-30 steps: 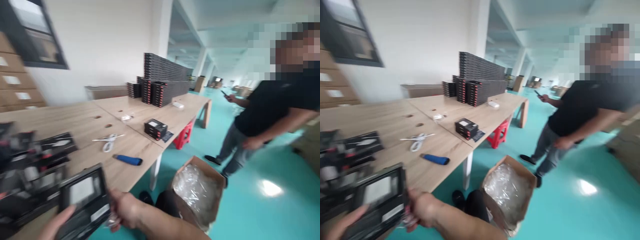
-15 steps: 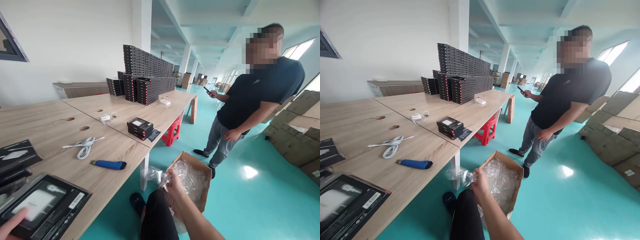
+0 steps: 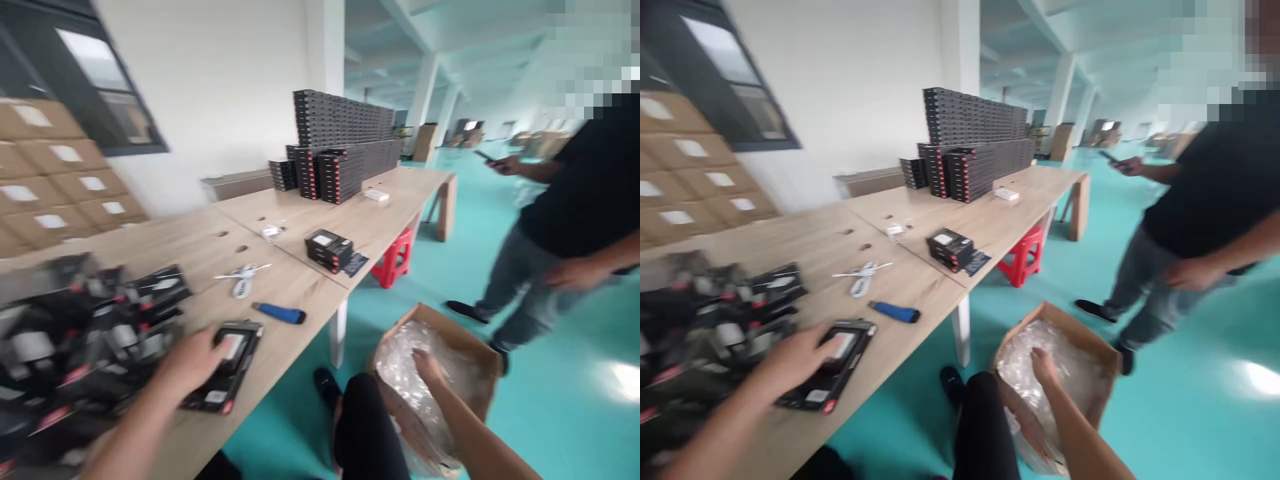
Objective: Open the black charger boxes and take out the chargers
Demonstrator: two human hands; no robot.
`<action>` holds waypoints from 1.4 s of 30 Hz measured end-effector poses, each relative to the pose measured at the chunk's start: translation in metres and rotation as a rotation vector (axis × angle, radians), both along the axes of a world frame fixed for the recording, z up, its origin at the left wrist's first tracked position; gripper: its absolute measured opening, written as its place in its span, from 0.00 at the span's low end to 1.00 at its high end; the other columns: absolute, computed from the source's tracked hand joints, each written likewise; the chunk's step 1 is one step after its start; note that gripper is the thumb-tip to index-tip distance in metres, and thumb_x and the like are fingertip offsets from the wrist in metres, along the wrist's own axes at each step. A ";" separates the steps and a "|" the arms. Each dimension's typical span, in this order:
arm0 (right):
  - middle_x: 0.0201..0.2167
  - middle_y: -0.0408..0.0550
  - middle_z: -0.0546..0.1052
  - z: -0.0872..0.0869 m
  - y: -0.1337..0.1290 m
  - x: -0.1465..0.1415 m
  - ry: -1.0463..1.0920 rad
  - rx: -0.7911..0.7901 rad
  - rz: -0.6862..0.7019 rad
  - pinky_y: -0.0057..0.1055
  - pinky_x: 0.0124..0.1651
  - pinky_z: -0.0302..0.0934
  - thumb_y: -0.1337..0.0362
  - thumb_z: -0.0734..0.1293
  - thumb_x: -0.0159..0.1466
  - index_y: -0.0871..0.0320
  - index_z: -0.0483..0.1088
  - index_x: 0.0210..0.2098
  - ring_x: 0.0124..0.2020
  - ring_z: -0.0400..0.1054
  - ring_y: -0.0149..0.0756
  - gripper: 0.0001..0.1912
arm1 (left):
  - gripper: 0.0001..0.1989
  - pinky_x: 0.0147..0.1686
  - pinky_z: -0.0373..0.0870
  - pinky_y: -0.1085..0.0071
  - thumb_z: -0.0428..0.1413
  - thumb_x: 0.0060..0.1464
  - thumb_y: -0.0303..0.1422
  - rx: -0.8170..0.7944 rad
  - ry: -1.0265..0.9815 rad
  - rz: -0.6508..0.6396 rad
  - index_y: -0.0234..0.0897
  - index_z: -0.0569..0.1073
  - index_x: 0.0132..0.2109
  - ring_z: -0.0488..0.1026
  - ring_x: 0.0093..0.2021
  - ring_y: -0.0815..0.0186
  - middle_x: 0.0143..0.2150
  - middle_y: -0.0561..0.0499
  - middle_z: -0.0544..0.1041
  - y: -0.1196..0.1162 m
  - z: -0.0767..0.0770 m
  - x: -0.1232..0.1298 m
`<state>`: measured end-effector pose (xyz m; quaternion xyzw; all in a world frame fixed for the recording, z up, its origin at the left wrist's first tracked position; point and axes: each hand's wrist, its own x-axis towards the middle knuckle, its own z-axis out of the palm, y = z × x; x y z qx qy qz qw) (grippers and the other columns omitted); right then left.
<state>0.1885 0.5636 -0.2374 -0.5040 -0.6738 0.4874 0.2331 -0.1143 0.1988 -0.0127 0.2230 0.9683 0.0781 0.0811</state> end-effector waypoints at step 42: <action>0.37 0.45 0.75 0.151 -0.271 -0.154 0.613 -0.376 0.962 0.29 0.33 0.64 0.70 0.61 0.51 0.56 0.69 0.47 0.33 0.69 0.36 0.23 | 0.43 0.60 0.68 0.51 0.63 0.38 0.29 0.236 0.237 -0.162 0.44 0.62 0.63 0.68 0.63 0.46 0.62 0.45 0.72 -0.073 -0.022 0.116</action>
